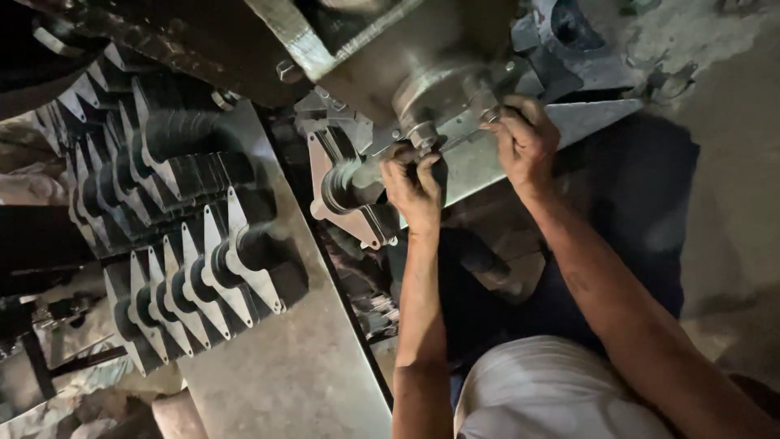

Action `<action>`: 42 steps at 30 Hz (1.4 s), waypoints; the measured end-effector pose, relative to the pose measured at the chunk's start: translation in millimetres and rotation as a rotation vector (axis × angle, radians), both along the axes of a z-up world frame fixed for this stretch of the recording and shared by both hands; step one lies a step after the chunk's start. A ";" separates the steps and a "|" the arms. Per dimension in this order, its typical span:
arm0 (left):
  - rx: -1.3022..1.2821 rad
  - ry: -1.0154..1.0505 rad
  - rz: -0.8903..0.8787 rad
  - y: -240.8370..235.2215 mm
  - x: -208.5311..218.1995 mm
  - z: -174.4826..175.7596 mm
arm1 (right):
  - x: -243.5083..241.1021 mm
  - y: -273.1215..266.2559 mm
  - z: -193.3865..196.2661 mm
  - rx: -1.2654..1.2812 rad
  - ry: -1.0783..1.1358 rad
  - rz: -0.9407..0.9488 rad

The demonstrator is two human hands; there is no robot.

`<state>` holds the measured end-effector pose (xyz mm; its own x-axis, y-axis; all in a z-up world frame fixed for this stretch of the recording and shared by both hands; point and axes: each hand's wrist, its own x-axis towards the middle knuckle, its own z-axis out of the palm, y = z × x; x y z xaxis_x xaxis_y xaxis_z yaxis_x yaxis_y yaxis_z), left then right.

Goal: Placing metal brackets into a press to bend them into shape.

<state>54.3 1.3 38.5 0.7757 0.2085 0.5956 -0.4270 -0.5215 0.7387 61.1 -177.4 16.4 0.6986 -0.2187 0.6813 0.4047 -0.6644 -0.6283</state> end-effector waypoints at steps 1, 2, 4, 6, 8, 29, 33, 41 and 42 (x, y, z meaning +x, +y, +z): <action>0.018 -0.019 -0.003 -0.3 0.5 0.5 | 0.9 -1.7 -0.9 0.012 -0.020 0.021; 0.040 -0.037 0.005 1.3 -0.6 2.0 | 2.1 -1.3 -1.4 0.028 -0.039 0.053; 0.052 -0.020 0.027 5.6 -3.4 -7.9 | -3.2 1.4 8.5 0.038 -0.001 0.060; 0.065 0.001 0.046 11.6 -13.8 -0.8 | -10.3 3.0 19.2 0.050 0.040 0.065; 0.135 0.226 0.049 16.0 -26.9 24.3 | -11.1 0.6 33.6 -0.004 0.023 0.055; -0.122 0.443 0.065 55.0 -48.0 107.5 | -57.0 -35.1 66.7 0.531 1.236 0.297; -0.319 0.553 0.079 12.8 -37.8 12.9 | -79.7 23.7 53.3 0.725 1.182 0.703; -0.756 0.594 -0.037 8.0 -11.2 1.5 | -36.5 47.6 67.9 0.628 1.194 0.371; -0.764 0.586 -0.039 7.4 -13.8 2.1 | -34.0 44.2 55.2 0.618 1.189 0.372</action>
